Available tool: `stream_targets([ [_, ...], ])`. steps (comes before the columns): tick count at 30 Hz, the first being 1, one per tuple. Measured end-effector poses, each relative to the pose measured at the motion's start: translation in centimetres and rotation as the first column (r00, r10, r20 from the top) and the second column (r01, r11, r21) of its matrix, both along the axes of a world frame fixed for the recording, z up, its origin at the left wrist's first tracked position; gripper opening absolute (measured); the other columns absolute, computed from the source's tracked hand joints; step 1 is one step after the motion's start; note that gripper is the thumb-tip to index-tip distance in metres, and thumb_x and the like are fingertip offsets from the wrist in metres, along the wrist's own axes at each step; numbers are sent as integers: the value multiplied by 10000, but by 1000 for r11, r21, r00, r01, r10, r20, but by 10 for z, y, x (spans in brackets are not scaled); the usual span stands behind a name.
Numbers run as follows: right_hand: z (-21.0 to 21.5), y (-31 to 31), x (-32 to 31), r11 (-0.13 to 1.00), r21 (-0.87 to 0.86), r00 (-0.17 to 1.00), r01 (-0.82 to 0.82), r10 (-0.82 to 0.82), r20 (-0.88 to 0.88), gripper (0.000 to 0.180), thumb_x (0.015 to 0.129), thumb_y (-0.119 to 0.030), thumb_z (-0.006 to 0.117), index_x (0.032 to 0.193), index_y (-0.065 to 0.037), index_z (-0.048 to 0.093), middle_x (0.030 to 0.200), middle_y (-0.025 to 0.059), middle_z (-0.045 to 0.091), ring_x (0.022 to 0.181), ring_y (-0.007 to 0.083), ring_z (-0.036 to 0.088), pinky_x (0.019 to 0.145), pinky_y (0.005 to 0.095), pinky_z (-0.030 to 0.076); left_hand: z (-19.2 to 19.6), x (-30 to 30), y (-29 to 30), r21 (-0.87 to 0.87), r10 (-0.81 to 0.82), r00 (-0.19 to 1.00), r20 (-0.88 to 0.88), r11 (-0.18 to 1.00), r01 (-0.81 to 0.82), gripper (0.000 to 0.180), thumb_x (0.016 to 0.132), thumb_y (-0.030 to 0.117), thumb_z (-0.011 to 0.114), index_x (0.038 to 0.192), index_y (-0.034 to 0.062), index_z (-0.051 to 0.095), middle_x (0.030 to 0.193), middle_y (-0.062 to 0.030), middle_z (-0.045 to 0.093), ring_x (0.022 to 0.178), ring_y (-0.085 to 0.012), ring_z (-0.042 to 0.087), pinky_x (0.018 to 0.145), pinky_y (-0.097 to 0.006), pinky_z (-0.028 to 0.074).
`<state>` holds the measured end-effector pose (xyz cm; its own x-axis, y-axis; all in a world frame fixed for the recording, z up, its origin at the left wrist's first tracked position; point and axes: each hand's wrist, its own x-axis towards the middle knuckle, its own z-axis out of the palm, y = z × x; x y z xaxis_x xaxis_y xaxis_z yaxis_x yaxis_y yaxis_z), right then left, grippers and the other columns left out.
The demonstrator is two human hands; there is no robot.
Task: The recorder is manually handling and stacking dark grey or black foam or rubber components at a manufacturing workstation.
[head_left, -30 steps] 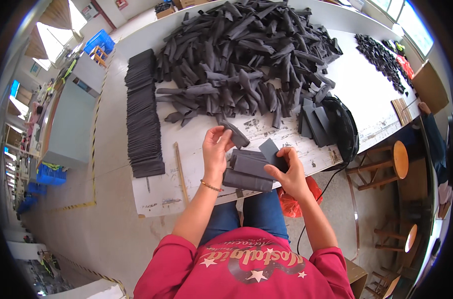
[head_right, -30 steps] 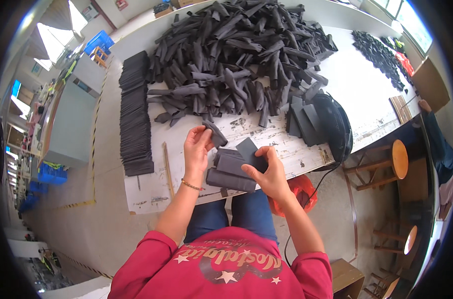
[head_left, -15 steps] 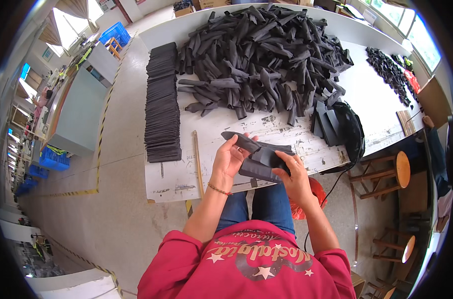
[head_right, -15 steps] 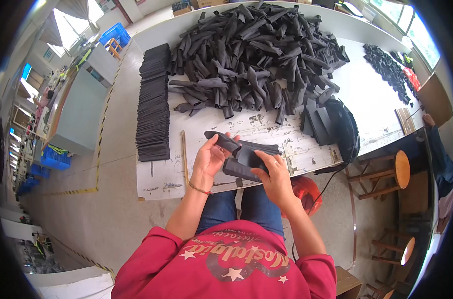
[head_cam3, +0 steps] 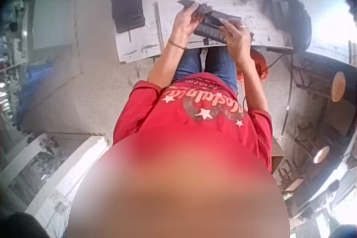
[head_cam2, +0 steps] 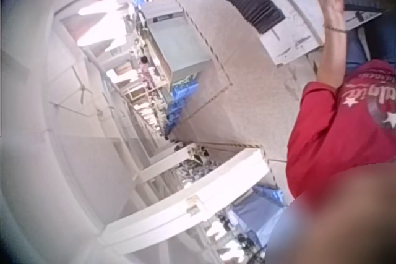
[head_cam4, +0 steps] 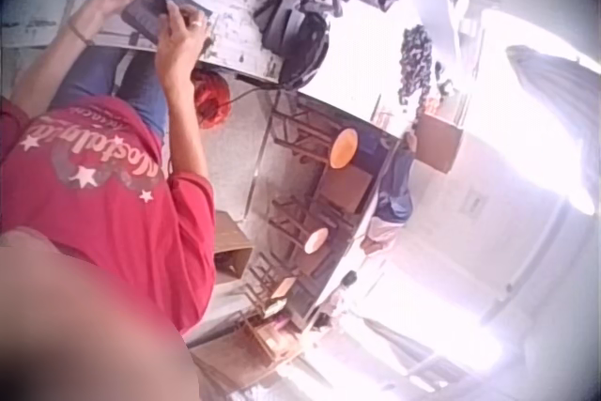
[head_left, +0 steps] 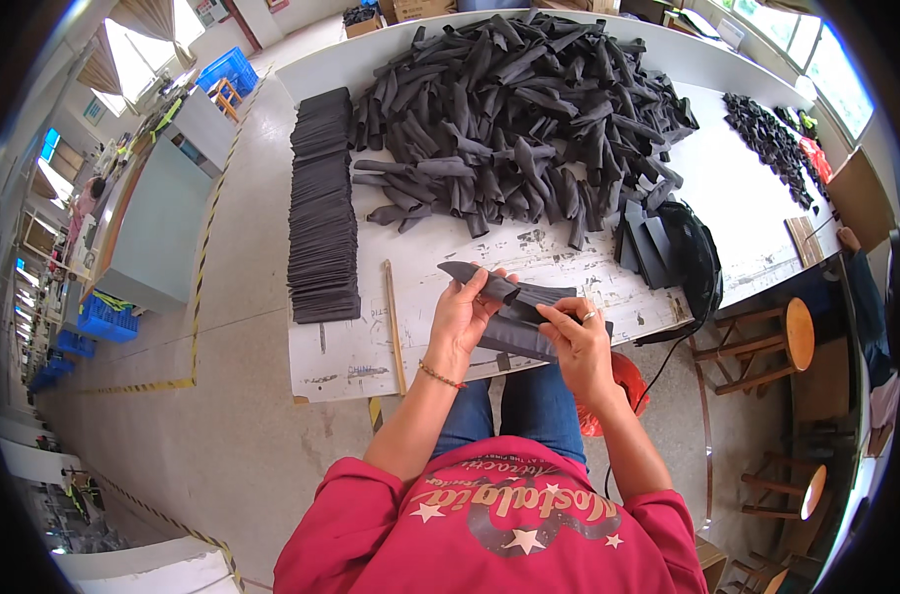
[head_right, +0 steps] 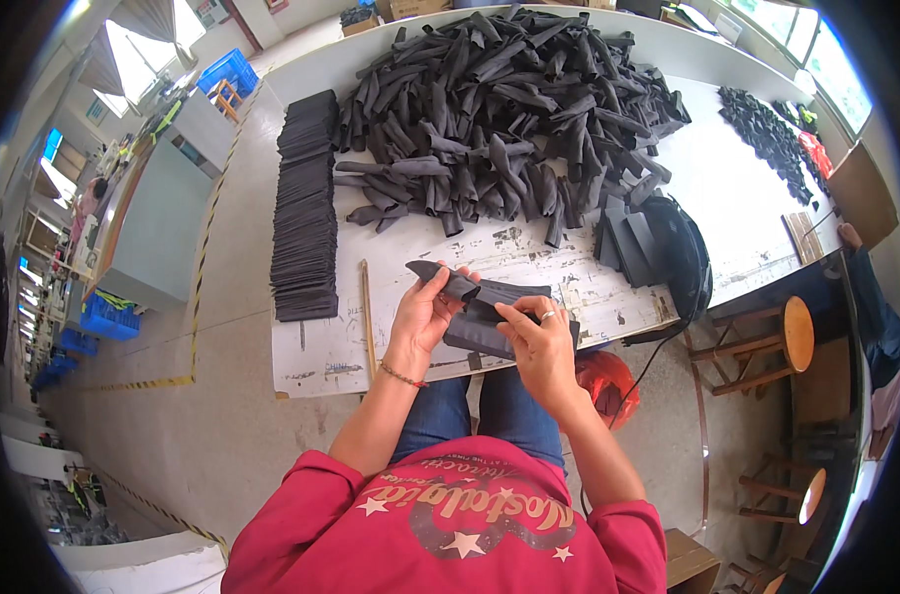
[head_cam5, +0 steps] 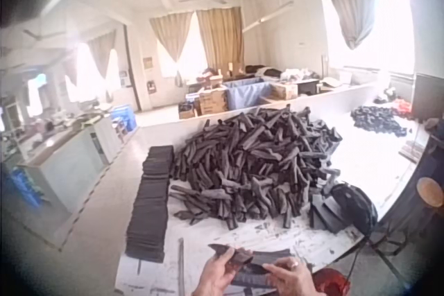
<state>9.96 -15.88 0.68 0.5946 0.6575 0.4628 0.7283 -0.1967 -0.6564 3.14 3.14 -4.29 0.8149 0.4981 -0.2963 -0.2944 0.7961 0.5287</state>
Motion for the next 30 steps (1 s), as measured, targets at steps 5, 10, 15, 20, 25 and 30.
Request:
stream_targets([
  [5, 11, 1, 3, 999, -30, 996, 19, -16, 88, 266, 762, -15, 721, 1024, -61, 720, 927, 74, 598, 851, 262, 567, 792, 371, 415, 3, 1, -4, 26, -46, 998, 35, 999, 45, 225, 933, 90, 621, 1127, 48, 514, 1102, -203, 634, 1026, -381, 652, 860, -436, 575],
  [10, 15, 1, 6, 996, -53, 954, 71, -52, 294, 290, 729, -31, 734, 1012, -85, 709, 924, 51, 596, 851, 256, 563, 771, 386, 413, 11, -3, -9, 41, -81, 997, 8, 996, 80, 391, 941, 81, 602, 1264, 70, 382, 1120, -240, 627, 1025, -401, 649, 842, -477, 568],
  [15, 7, 2, 4, 992, -10, 890, 126, -109, 443, 338, 721, -30, 732, 1048, -104, 687, 918, 35, 581, 838, 247, 558, 769, 391, 414, 20, -4, -19, 47, -19, 999, 30, 999, 17, 520, 950, 57, 575, 1363, 58, 259, 1128, -252, 612, 993, -396, 662, 835, -468, 582],
  [20, 5, 7, -2, 989, -10, 871, 149, -127, 474, 330, 744, -66, 716, 1072, -84, 677, 952, 39, 556, 870, 243, 550, 802, 405, 415, 35, -6, -34, 126, 61, 998, 5, 990, -62, 566, 953, 55, 568, 1403, 57, 225, 1130, -252, 613, 993, -382, 664, 842, -464, 579],
  [25, 8, 11, -5, 990, -13, 891, 141, -121, 437, 391, 725, -69, 741, 1108, -79, 661, 996, 53, 547, 898, 259, 546, 797, 419, 416, 45, -9, -36, 239, 117, 993, 25, 964, -119, 571, 957, 69, 568, 1422, 57, 236, 1133, -262, 614, 990, -374, 665, 874, -462, 561],
  [30, 7, 9, -5, 992, 4, 901, 127, -117, 417, 407, 739, -58, 742, 1136, -95, 667, 989, 57, 574, 885, 272, 546, 794, 415, 409, 50, -11, -33, 242, 127, 992, 2, 962, -123, 561, 954, 68, 578, 1408, 43, 251, 1106, -239, 627, 981, -333, 667, 849, -432, 576],
])
